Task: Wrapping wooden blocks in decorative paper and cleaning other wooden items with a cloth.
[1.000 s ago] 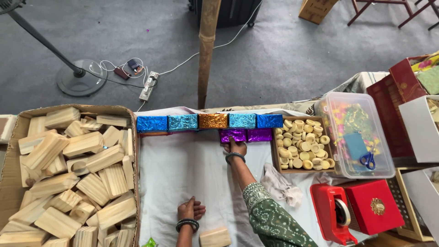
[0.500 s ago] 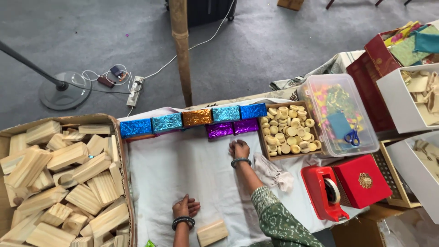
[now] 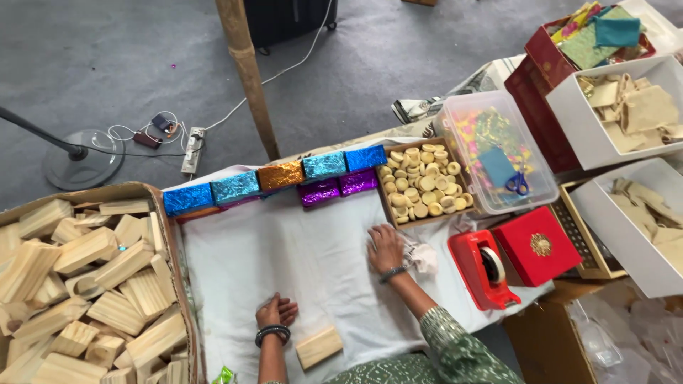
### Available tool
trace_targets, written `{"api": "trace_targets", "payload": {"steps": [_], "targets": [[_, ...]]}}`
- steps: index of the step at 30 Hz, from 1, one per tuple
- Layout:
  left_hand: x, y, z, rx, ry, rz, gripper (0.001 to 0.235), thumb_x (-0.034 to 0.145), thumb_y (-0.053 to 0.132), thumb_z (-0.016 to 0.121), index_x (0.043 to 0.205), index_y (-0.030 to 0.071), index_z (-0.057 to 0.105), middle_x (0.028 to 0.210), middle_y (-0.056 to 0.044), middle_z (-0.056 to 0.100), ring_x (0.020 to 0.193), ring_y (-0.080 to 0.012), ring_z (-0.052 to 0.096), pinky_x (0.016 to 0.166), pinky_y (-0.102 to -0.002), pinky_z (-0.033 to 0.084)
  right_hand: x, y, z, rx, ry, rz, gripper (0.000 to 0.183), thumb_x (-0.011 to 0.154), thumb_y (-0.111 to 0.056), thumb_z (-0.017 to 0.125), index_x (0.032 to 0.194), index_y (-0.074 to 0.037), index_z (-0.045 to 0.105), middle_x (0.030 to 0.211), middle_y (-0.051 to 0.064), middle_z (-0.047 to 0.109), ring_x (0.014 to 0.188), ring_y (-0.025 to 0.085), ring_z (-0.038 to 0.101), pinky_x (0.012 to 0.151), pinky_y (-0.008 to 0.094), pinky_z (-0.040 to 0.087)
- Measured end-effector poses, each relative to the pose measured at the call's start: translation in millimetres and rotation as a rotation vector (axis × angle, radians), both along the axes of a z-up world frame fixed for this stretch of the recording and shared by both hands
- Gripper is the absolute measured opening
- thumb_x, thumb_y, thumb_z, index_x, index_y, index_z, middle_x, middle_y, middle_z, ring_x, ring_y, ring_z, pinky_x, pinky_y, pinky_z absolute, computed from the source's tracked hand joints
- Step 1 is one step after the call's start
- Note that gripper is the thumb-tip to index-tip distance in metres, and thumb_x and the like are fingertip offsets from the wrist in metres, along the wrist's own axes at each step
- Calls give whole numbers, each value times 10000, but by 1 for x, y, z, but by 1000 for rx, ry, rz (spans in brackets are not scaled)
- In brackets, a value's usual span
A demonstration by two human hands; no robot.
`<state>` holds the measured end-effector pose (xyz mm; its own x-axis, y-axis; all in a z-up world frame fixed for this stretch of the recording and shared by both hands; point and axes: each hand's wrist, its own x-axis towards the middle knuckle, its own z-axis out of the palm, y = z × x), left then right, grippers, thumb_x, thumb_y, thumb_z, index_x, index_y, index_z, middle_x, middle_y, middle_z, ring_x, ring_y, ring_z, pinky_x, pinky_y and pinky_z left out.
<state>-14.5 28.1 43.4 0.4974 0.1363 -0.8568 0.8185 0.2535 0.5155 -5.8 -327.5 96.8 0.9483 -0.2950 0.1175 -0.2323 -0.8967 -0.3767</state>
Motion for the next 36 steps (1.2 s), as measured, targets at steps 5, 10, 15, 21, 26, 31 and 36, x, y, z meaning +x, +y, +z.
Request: {"api": "trace_targets", "payload": {"steps": [5, 10, 15, 21, 26, 31, 36], "targets": [[-1, -1, 9, 8, -26, 3, 405, 986, 352, 637, 979, -50, 688, 853, -219, 766, 629, -268, 730, 477, -324, 523, -88, -28, 44, -164, 151, -14, 486, 782, -236, 741, 1263, -221, 669, 1493, 38, 503, 1415, 298, 380, 1041, 583, 313], [1, 1, -5, -13, -44, 12, 408, 992, 364, 635, 982, -41, 682, 865, -224, 762, 640, -273, 719, 479, -319, 520, -119, -52, 47, -54, -61, -74, 521, 767, -111, 706, 1274, -223, 668, 1475, 62, 520, 1339, 327, 446, 1005, 494, 414], [1, 1, -15, -49, -101, 41, 399, 995, 353, 624, 990, -45, 650, 883, -220, 764, 676, -283, 744, 477, -311, 513, -103, -82, 25, 128, -144, -133, 468, 785, -19, 649, 1220, -186, 698, 1269, 103, 603, 1157, 352, 576, 981, 424, 513], [-16, 5, -62, -35, -324, -33, 295, 1001, 308, 672, 1069, 23, 645, 995, -143, 742, 773, -213, 710, 552, -300, 535, -71, -40, 69, 274, -141, 106, 333, 807, -99, 651, 1129, -163, 707, 1048, 95, 658, 974, 310, 681, 843, 417, 560], [-69, 12, 3, 59, -356, -114, 300, 1013, 304, 605, 1162, 49, 659, 1086, -94, 759, 920, -192, 729, 692, -302, 563, 10, -7, 52, 156, -181, 145, 387, 838, -165, 680, 1225, -187, 661, 1282, 102, 596, 1183, 372, 575, 945, 471, 529], [-124, 28, 18, 61, -325, -70, 338, 1036, 291, 586, 1226, 25, 673, 1090, -133, 769, 943, -224, 735, 750, -327, 575, 55, 4, 32, 84, 11, 60, 706, 767, -276, 788, 1423, -185, 544, 1495, 196, 398, 1352, 464, 383, 999, 606, 459], [-165, 46, -6, 48, -232, -2, 328, 1019, 292, 589, 1229, 50, 659, 1087, -114, 758, 942, -227, 730, 747, -340, 563, 55, 10, 4, 22, 67, 152, 578, 730, -186, 794, 1280, -183, 616, 1439, 147, 467, 1248, 407, 476, 936, 497, 500]]}}
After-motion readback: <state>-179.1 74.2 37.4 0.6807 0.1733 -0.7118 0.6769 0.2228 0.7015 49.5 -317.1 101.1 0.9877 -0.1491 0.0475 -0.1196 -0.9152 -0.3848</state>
